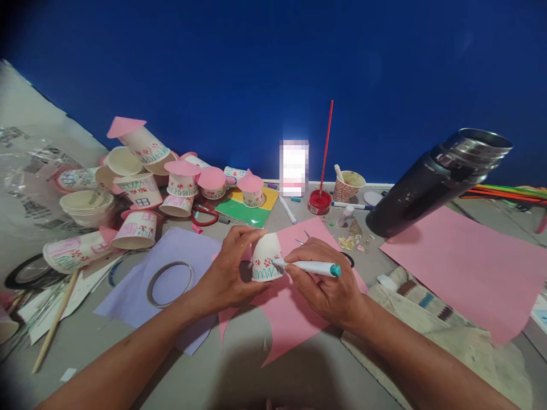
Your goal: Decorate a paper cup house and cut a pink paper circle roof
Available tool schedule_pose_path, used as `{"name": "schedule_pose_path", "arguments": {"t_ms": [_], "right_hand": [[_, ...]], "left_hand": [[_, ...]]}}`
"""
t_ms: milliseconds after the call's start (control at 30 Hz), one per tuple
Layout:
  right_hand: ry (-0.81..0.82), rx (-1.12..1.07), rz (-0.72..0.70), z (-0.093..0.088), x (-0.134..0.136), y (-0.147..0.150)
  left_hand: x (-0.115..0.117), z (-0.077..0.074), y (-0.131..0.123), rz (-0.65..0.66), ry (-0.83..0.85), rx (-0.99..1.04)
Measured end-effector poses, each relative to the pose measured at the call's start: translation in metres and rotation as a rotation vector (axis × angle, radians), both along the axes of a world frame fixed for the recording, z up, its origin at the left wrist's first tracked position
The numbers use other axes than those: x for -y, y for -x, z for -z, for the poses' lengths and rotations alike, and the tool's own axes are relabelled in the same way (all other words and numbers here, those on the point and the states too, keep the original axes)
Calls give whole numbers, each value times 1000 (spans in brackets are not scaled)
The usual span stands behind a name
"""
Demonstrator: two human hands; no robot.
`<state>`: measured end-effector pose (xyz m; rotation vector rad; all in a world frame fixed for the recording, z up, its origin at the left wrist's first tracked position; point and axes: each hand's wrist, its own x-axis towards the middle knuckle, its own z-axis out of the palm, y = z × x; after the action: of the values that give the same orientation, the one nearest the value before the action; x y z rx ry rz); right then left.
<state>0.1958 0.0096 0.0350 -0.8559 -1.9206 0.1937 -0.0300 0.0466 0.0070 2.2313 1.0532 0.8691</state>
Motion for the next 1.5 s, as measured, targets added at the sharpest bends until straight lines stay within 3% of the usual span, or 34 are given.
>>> {"name": "schedule_pose_path", "arguments": {"t_ms": [767,1500], "right_hand": [[-30,82,-65,4,-1,2],[7,0,23,1,0,1]], "left_hand": [[1,-1,1,44,-49,-65],[4,-3,0,4,-143,-152]]}}
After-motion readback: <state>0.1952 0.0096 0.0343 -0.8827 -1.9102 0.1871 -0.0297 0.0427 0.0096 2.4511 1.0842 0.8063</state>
